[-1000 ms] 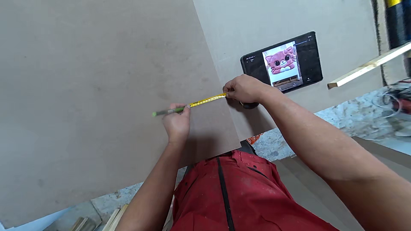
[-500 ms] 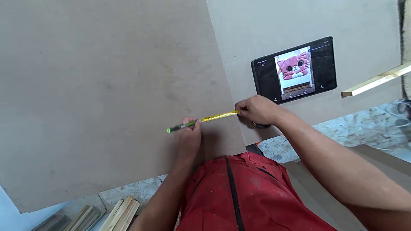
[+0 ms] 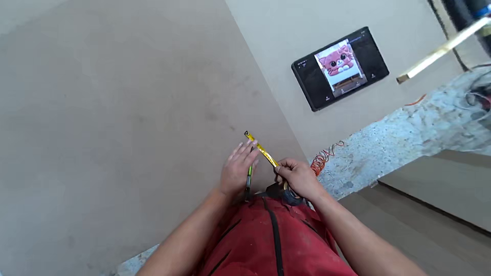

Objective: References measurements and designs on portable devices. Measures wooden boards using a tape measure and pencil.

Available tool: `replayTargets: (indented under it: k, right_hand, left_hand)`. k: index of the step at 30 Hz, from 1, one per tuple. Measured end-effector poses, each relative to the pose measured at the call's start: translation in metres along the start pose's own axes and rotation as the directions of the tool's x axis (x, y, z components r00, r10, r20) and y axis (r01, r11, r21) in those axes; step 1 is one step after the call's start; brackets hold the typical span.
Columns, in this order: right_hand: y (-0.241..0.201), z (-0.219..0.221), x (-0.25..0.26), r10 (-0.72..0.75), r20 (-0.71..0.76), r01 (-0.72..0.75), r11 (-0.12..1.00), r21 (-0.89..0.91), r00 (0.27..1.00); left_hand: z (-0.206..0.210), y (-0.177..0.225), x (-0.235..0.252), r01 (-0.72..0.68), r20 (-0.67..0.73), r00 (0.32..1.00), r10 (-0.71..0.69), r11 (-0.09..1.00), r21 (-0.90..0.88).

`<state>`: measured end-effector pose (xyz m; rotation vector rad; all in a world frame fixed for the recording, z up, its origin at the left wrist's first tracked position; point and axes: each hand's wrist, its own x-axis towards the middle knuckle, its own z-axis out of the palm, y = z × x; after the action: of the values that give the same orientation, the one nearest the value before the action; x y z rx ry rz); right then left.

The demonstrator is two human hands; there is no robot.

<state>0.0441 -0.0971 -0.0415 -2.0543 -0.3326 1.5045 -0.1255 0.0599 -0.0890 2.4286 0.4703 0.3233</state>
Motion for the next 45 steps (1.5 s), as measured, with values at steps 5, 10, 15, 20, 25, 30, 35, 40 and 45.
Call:
replayTargets:
  k: [5, 10, 15, 20, 25, 30, 35, 40, 45]
  right_hand:
    - [0.026, 0.033, -0.014, -0.035, -0.12, 0.042, 0.997, 0.063, 0.992]
    - [0.063, 0.042, -0.03, -0.074, -0.139, 0.099, 0.978, 0.184, 0.987]
    - [0.081, 0.054, -0.034, -0.104, -0.152, 0.133, 0.972, 0.192, 0.983]
    - [0.079, 0.061, -0.032, -0.124, -0.192, 0.167, 0.96, 0.225, 0.974]
    - [0.079, 0.06, -0.032, -0.124, -0.178, 0.158, 0.969, 0.191, 0.976]
    - [0.081, 0.065, -0.027, -0.143, -0.231, 0.185, 0.968, 0.169, 0.962]
    - [0.076, 0.065, -0.027, -0.128, -0.222, 0.166, 0.973, 0.161, 0.967]
    - [0.077, 0.063, -0.027, -0.132, -0.227, 0.173, 0.97, 0.171, 0.965]
    - [0.08, 0.063, -0.027, -0.122, -0.222, 0.17, 0.962, 0.215, 0.967]
  left_hand:
    - [-0.012, -0.025, 0.006, -0.133, 0.089, 0.989, 0.12, 0.98, 0.15]
    - [-0.018, -0.034, 0.013, -0.14, 0.04, 0.99, 0.135, 0.971, 0.194]
    - [-0.015, -0.039, 0.012, -0.144, 0.076, 0.988, 0.132, 0.971, 0.189]
    - [-0.012, -0.042, 0.013, -0.165, 0.043, 0.986, 0.159, 0.966, 0.198]
    - [-0.017, -0.042, 0.01, -0.221, 0.074, 0.975, 0.211, 0.956, 0.193]
    - [-0.018, -0.037, 0.01, -0.237, 0.073, 0.971, 0.226, 0.943, 0.235]
    - [-0.017, -0.037, 0.008, -0.263, 0.069, 0.965, 0.254, 0.937, 0.232]
    - [-0.015, -0.039, 0.008, -0.276, 0.055, 0.961, 0.271, 0.933, 0.229]
    - [-0.013, -0.04, 0.008, -0.291, 0.032, 0.956, 0.292, 0.93, 0.223]
